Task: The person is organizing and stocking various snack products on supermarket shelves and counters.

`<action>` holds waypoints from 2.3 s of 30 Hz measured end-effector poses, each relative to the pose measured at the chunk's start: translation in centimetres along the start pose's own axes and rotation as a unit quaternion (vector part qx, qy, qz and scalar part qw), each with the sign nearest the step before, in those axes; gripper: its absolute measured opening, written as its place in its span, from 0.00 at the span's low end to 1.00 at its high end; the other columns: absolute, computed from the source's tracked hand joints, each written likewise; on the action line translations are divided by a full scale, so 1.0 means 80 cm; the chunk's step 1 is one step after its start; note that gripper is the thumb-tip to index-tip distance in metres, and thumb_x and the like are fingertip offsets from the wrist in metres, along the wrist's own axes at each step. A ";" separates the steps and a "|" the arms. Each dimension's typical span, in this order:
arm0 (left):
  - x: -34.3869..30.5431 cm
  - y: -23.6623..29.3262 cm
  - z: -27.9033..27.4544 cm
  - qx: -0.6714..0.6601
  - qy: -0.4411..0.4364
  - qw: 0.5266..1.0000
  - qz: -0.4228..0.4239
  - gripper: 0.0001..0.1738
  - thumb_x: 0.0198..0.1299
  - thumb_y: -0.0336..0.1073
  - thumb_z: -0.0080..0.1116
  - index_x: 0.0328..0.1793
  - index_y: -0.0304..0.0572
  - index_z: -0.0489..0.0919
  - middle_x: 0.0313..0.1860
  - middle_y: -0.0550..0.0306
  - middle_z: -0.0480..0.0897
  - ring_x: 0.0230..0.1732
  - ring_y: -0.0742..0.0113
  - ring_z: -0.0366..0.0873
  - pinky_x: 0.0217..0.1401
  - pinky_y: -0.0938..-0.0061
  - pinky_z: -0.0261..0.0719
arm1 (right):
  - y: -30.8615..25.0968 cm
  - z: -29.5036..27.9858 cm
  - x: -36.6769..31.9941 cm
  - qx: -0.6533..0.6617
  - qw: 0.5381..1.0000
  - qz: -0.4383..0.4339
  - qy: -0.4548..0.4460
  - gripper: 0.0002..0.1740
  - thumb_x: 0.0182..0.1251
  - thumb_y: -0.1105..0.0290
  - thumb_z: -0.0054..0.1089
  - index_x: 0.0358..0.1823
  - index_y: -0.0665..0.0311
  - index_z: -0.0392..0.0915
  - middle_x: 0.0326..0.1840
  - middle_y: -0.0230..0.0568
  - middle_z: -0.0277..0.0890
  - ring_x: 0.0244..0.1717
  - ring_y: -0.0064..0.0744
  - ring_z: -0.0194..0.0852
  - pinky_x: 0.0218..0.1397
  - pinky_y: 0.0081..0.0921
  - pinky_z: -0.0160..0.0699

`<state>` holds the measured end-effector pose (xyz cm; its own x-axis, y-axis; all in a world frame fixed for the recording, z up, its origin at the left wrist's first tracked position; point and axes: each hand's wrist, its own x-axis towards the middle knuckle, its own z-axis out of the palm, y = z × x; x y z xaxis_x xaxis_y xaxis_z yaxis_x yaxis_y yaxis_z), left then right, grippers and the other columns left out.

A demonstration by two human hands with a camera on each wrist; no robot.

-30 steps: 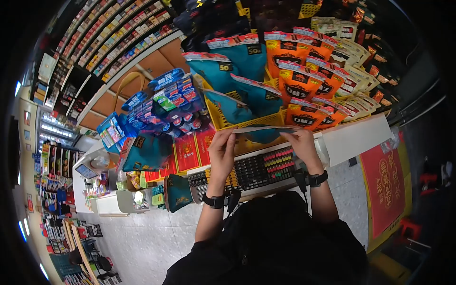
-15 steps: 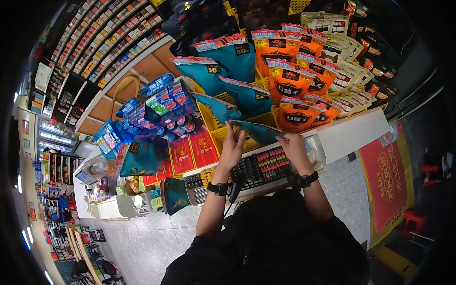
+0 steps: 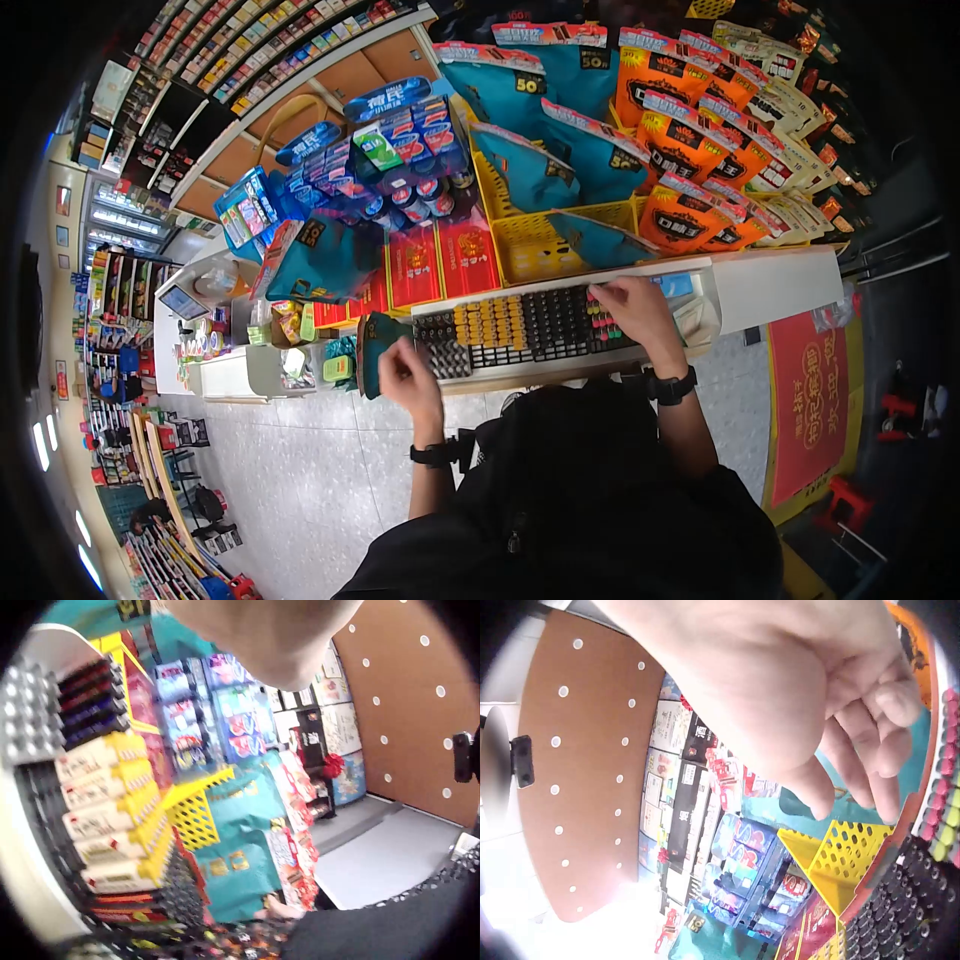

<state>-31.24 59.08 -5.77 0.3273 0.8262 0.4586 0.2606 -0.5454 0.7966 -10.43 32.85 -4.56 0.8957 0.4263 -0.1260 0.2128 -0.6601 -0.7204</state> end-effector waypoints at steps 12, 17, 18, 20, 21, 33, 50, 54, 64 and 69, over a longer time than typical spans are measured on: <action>0.024 -0.112 -0.091 0.283 -0.024 0.958 -0.036 0.27 0.62 0.43 0.69 0.60 0.30 0.81 0.49 0.40 0.84 0.49 0.44 0.83 0.51 0.58 0.80 | -0.037 0.049 -0.017 0.085 0.990 -0.038 -0.103 0.18 0.66 0.56 0.68 0.43 0.66 0.86 0.30 0.46 0.85 0.31 0.37 0.86 0.36 0.29 0.79; 0.015 -0.134 -0.102 0.261 -0.049 0.960 -0.086 0.15 0.64 0.39 0.66 0.47 0.32 0.85 0.39 0.41 0.87 0.34 0.46 0.85 0.43 0.61 0.82 | -0.035 0.054 -0.021 0.081 0.990 -0.047 -0.108 0.18 0.65 0.57 0.69 0.44 0.66 0.86 0.29 0.45 0.86 0.30 0.36 0.85 0.35 0.28 0.78; 0.015 -0.130 -0.102 0.244 -0.028 0.967 -0.073 0.13 0.65 0.38 0.65 0.45 0.32 0.85 0.38 0.41 0.87 0.33 0.48 0.85 0.40 0.62 0.82 | -0.035 0.053 -0.023 0.084 0.990 -0.044 -0.103 0.18 0.65 0.57 0.69 0.44 0.66 0.86 0.29 0.45 0.86 0.30 0.36 0.85 0.35 0.28 0.78; 0.023 -0.099 -0.105 0.191 0.005 0.981 -0.044 0.10 0.67 0.34 0.63 0.44 0.31 0.84 0.36 0.42 0.86 0.31 0.51 0.85 0.33 0.65 0.82 | -0.038 0.051 -0.026 0.091 0.989 -0.051 -0.102 0.18 0.66 0.56 0.69 0.44 0.65 0.86 0.30 0.45 0.86 0.29 0.36 0.85 0.35 0.28 0.79; 0.031 -0.079 -0.112 0.188 0.000 0.982 -0.022 0.09 0.67 0.32 0.62 0.44 0.31 0.84 0.35 0.42 0.85 0.32 0.51 0.85 0.31 0.66 0.81 | -0.037 0.050 -0.028 0.095 0.990 -0.043 -0.094 0.18 0.66 0.56 0.69 0.44 0.65 0.86 0.30 0.45 0.86 0.29 0.36 0.85 0.35 0.28 0.79; 0.064 0.142 -0.147 0.069 -0.137 0.972 0.177 0.03 0.64 0.21 0.60 0.42 0.29 0.83 0.37 0.48 0.85 0.38 0.59 0.82 0.44 0.70 0.79 | -0.082 0.025 -0.043 0.175 0.952 -0.199 -0.156 0.50 0.50 0.61 0.81 0.76 0.57 0.65 0.57 0.48 0.82 0.27 0.28 0.79 0.34 0.26 0.79; 0.047 0.152 0.048 -0.212 -0.304 0.928 0.046 0.51 0.57 0.21 0.63 0.84 0.37 0.48 0.72 0.41 0.69 0.69 0.54 0.71 0.71 0.63 0.69 | -0.018 0.001 0.016 0.171 0.966 -0.191 0.041 0.14 0.64 0.81 0.56 0.48 0.65 0.86 0.49 0.50 0.86 0.41 0.45 0.88 0.41 0.30 0.83; 0.021 0.077 0.131 -0.255 -0.397 0.880 -0.047 0.51 0.67 0.26 0.62 0.85 0.36 0.38 0.74 0.41 0.66 0.70 0.56 0.70 0.74 0.64 0.67 | 0.028 0.031 0.043 0.202 0.948 -0.220 0.108 0.13 0.68 0.81 0.55 0.49 0.68 0.85 0.45 0.54 0.86 0.36 0.37 0.88 0.39 0.28 0.81; -0.001 0.080 0.205 -0.328 -0.450 0.800 -0.224 0.48 0.68 0.21 0.56 0.85 0.37 0.38 0.85 0.37 0.45 0.85 0.48 0.43 0.83 0.64 0.51 | 0.059 0.035 0.055 0.161 0.967 -0.172 0.098 0.08 0.69 0.72 0.65 0.38 0.71 0.85 0.19 0.51 0.73 0.18 0.21 0.59 0.22 0.29 0.61; 0.003 0.068 0.224 -0.325 -0.447 0.804 -0.218 0.50 0.62 0.16 0.58 0.84 0.33 0.40 0.83 0.38 0.52 0.84 0.51 0.49 0.82 0.64 0.55 | 0.061 0.029 0.068 0.182 0.968 -0.162 0.054 0.13 0.71 0.69 0.65 0.31 0.73 0.80 0.19 0.54 0.68 0.17 0.29 0.59 0.23 0.32 0.61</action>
<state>-13.50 53.75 -8.37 0.9314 0.3285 -0.1565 0.0942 0.1979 0.9757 -5.43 33.44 -10.35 0.8449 0.4940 0.2053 0.3556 -0.2319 -0.9054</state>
